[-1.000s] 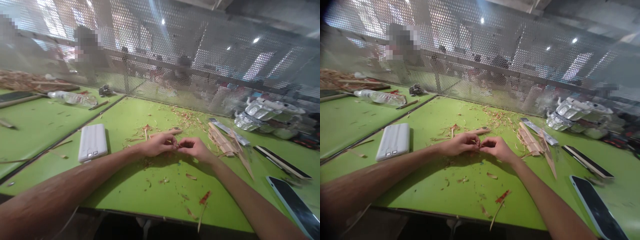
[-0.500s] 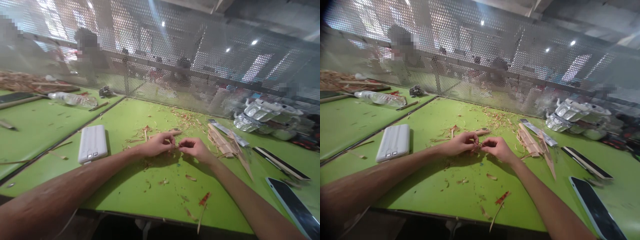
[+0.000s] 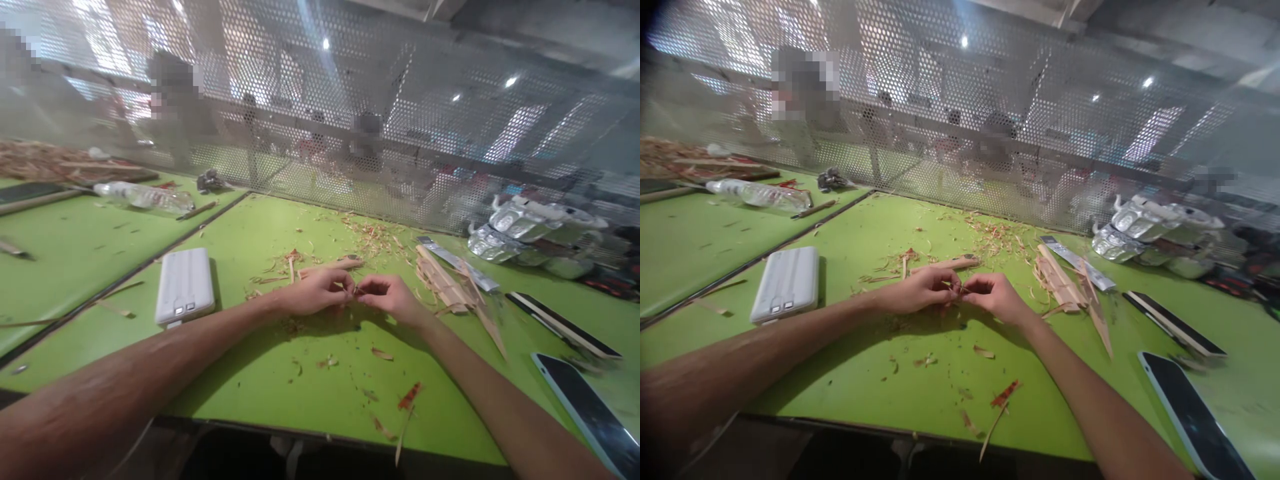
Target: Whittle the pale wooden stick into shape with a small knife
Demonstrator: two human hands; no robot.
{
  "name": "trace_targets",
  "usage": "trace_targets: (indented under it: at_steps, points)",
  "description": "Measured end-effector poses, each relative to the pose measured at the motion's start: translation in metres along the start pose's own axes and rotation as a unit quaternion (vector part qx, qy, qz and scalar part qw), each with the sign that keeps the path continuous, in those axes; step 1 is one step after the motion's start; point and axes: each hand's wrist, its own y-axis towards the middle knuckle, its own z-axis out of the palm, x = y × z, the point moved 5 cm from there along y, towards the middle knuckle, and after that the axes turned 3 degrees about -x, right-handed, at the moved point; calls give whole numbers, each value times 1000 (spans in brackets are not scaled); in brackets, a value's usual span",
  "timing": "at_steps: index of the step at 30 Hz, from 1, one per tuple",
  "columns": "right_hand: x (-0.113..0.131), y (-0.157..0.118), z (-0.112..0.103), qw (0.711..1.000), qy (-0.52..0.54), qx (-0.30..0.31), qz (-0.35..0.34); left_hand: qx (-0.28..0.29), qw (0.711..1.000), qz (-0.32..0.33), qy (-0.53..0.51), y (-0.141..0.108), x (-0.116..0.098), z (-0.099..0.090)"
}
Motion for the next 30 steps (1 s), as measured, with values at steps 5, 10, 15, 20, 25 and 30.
trace_targets:
  at_steps: [5, 10, 15, 20, 25, 30]
  points:
    - [1, 1, 1, 1000, 2, -9, -7, -18, 1000, -1, -5, 2, 3, -1]
    - [1, 1, 3, 1000, 1, -6, -5, -22, 1000, 1, 10, 3, 6, 0]
    - [1, 1, 3, 1000, -1, 0, -8, -11, 998, 40, 47, 1, -3, 0]
    - [1, 0, 4, 1000, 0, 11, -8, 21, 998, 40, 46, -1, -5, 1]
    - [2, -1, 0, 1000, 8, -3, -8, 5, 1000, 24, 13, 1, -3, 0]
    - [1, 0, -4, 1000, 9, -18, -6, -5, 999, 13, -30, 3, 1, 0]
